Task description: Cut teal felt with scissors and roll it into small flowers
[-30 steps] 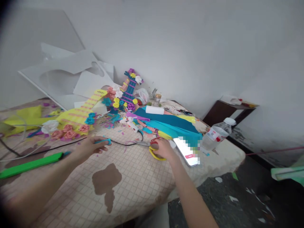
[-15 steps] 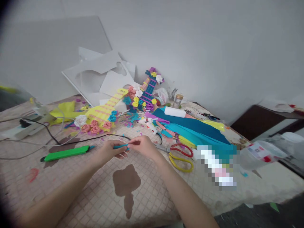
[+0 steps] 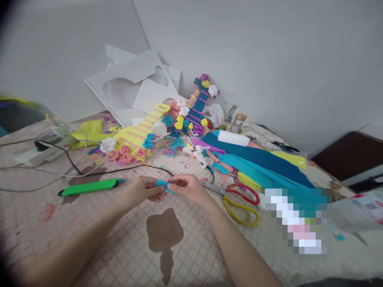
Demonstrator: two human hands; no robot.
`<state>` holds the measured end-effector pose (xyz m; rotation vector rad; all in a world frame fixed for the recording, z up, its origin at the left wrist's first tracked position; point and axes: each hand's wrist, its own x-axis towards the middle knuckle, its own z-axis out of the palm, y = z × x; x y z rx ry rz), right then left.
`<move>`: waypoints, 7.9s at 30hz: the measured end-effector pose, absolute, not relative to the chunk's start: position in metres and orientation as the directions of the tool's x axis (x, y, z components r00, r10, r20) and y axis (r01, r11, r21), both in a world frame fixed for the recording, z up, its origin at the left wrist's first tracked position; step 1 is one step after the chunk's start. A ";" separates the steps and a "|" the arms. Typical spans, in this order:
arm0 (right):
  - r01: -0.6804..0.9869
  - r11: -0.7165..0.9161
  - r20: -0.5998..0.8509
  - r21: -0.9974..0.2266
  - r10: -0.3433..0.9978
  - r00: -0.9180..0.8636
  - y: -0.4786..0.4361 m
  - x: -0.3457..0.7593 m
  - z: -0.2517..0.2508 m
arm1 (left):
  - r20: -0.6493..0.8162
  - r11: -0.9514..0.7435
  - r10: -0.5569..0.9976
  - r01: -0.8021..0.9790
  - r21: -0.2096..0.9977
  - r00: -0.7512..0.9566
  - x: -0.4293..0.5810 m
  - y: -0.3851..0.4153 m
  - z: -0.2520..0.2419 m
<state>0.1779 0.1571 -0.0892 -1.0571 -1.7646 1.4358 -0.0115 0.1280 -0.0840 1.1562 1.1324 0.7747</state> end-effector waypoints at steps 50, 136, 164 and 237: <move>0.116 -0.001 -0.041 -0.993 0.936 -0.350 0.143 0.171 -0.090 | 0.037 -0.045 0.980 0.039 0.998 0.194 0.005 0.120 -0.099; 0.369 0.212 0.097 -0.905 0.948 -0.304 0.130 0.164 -0.089 | -0.158 0.168 0.951 -0.016 0.986 0.266 0.007 0.115 -0.095; 0.632 0.288 0.107 -0.719 0.945 -0.309 0.145 0.163 -0.115 | 0.079 -0.313 0.938 0.726 0.613 0.337 -0.005 0.122 -0.105; 0.672 0.496 0.088 -0.550 0.834 -0.544 0.141 0.169 -0.108 | 0.118 -0.379 0.916 0.726 0.574 0.385 -0.007 0.123 -0.109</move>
